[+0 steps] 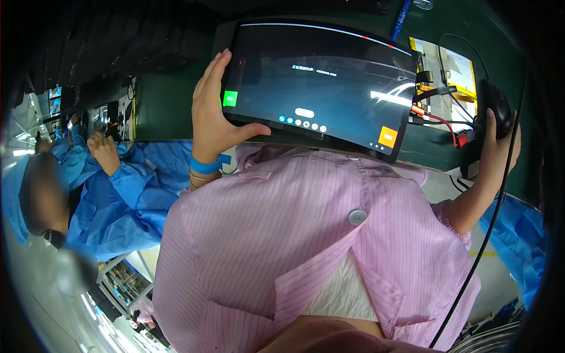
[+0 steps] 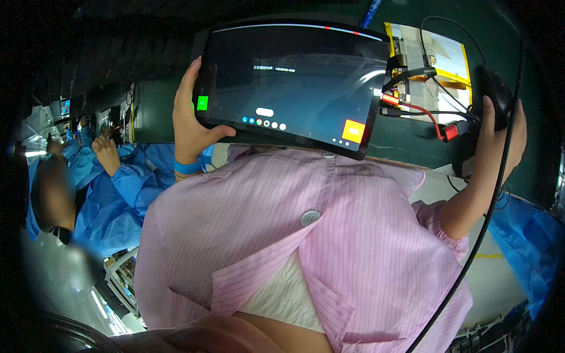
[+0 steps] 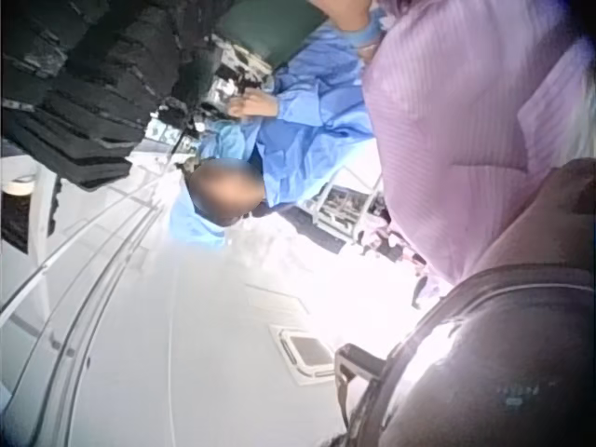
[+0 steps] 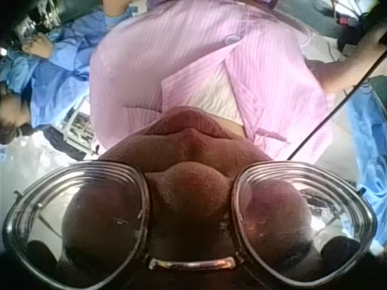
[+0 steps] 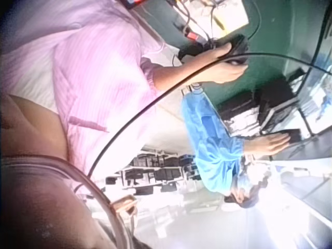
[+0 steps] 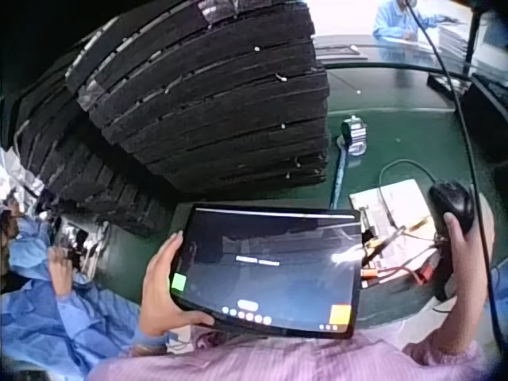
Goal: Testing electronic tablets on an assembly line by checking screen displays and connecting diagnostic cables.
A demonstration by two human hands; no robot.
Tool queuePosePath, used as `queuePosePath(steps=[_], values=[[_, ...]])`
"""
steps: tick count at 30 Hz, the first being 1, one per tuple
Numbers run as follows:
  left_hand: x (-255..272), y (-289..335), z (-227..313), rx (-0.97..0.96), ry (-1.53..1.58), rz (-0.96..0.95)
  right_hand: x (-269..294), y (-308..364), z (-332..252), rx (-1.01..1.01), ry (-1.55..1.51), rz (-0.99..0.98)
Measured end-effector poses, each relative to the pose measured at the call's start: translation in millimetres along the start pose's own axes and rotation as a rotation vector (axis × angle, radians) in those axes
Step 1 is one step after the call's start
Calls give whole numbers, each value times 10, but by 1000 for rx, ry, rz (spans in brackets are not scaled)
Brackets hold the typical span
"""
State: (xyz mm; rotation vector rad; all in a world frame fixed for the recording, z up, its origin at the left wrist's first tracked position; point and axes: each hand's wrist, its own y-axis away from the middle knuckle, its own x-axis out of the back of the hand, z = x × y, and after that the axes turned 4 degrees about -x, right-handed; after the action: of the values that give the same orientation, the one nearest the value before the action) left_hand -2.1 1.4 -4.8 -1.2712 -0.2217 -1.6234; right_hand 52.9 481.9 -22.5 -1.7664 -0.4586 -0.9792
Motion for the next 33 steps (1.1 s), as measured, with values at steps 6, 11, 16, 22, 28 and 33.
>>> queuePosePath(steps=[6, 11, 16, 22, 28, 33], values=[[10, 0, 21, -23, -53, -7, -78, -44, 405, -263, 61, -212], [24, 9, 21, -19, -51, 0, 3, -4, 274, -260, 31, -183], [-6, -15, -19, -17, -66, -16, -54, 19, 309, -203, 117, -41], [37, 69, -50, -6, -128, -42, 528, 364, -1040, 511, -542, -362], [42, 0, 14, -19, -106, -69, 427, 379, -1086, 554, -477, -270], [7, -79, 47, -22, -89, -96, 539, 320, -848, 486, -332, -216]])
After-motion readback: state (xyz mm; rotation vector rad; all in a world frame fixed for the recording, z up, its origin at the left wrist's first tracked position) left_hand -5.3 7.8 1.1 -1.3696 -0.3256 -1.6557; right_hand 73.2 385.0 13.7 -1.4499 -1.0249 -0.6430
